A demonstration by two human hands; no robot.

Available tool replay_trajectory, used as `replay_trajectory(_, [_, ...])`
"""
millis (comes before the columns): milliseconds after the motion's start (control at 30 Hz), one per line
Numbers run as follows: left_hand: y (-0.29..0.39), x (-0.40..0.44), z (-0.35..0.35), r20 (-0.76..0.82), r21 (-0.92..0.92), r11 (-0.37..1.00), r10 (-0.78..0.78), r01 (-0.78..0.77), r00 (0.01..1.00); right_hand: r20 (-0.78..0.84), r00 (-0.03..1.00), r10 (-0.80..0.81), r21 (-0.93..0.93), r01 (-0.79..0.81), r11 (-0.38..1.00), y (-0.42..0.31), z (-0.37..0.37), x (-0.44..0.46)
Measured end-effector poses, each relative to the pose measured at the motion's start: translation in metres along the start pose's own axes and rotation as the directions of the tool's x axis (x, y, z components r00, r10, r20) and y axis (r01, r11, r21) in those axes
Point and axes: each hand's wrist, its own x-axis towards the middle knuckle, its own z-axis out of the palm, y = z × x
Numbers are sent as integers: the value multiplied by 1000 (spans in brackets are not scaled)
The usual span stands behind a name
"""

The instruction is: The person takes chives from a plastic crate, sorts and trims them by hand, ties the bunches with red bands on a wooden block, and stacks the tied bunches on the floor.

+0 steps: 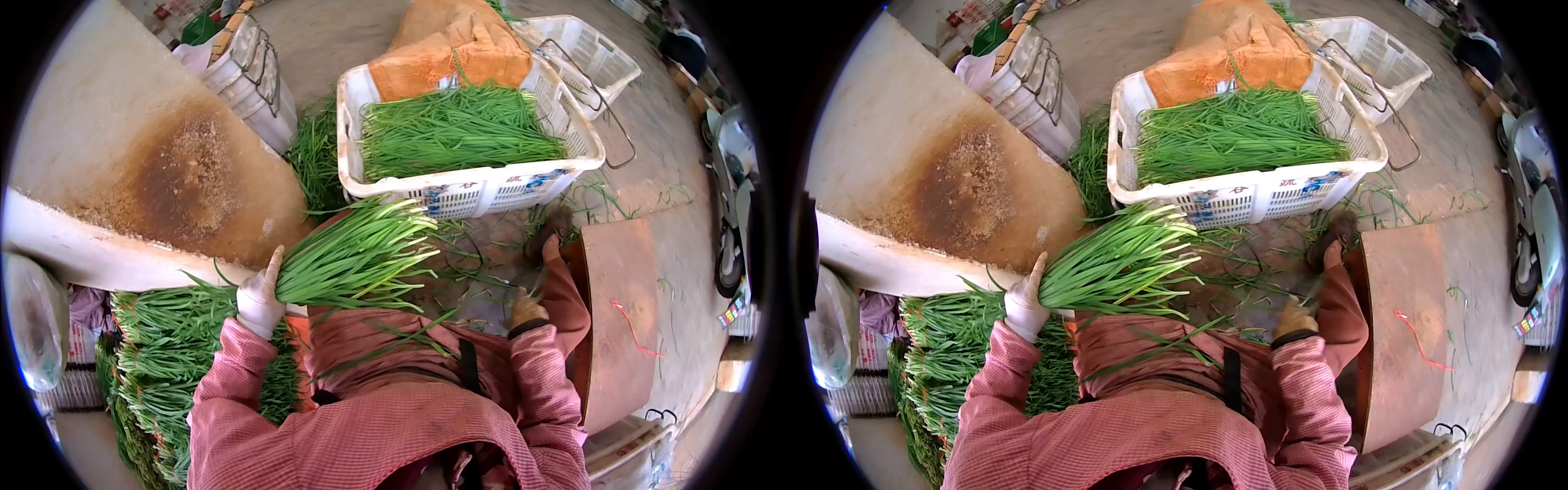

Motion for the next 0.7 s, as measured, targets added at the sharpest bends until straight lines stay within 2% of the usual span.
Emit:
replay_trajectory(33, [1, 0, 3, -1, -3, 1000, 10, -10, 1000, 21, 993, -119, 146, 115, 983, -15, -2, -7])
replay_trajectory(67, [3, -3, 4, -7, -11, 1000, -5, 5, 1000, 4, 975, -220, 688, 158, 709, -37, 16, -7])
replay_trajectory(100, [4, -5, 6, -16, -18, 1000, -19, 18, 1000, -78, 955, -287, 976, 131, 173, -64, 34, -6])
replay_trajectory(133, [4, -9, 8, 7, -11, 999, -49, 49, 999, 134, 942, -308, 991, -123, 55, -95, 13, -7])
replay_trajectory(167, [6, -11, 10, 4, -10, 999, -41, 41, 999, 327, 876, -355, 928, -369, -57, -121, -12, -1])
replay_trajectory(233, [8, -15, 12, -64, -91, 995, -48, 43, 997, 436, 808, -396, 882, -472, 9, -147, -8, 17])
replay_trajectory(300, [6, -22, 13, -73, -132, 990, -59, 49, 996, 399, 820, -411, 900, -436, 6, -149, -10, 18])
replay_trajectory(367, [1, -28, 17, -13, -199, 969, -153, 147, 988, 391, 692, -606, 897, -434, 83, -132, -17, 11])
replay_trajectory(400, [3, -28, 10, 72, -245, 946, -201, 213, 977, 359, 709, -607, 919, -383, 97, -122, -20, 4])
replay_trajectory(433, [2, -29, 11, 79, -247, 944, -206, 219, 975, 342, 722, -601, 928, -359, 97, -110, -25, 1])
replay_trajectory(500, [-2, -29, 15, 158, -384, 873, -260, 302, 953, 275, 752, -599, 959, -257, 118, -79, -24, 0])
replay_trajectory(567, [-1, -27, 13, 217, -405, 840, -295, 360, 931, 69, 851, -521, 936, -236, -261, -40, -7, 16])
replay_trajectory(633, [-6, -29, 13, 177, -445, 846, -237, 293, 955, 134, 963, -232, 989, -143, -22, 8, -3, 40])
replay_trajectory(667, [-9, -32, 13, 174, -444, 848, -234, 288, 957, -147, 989, -6, 882, 134, 451, 16, 5, 48])
replay_trajectory(700, [-10, -34, 13, 182, -470, 831, -240, 298, 954, -487, 872, 61, 494, 216, 842, 21, 13, 56])
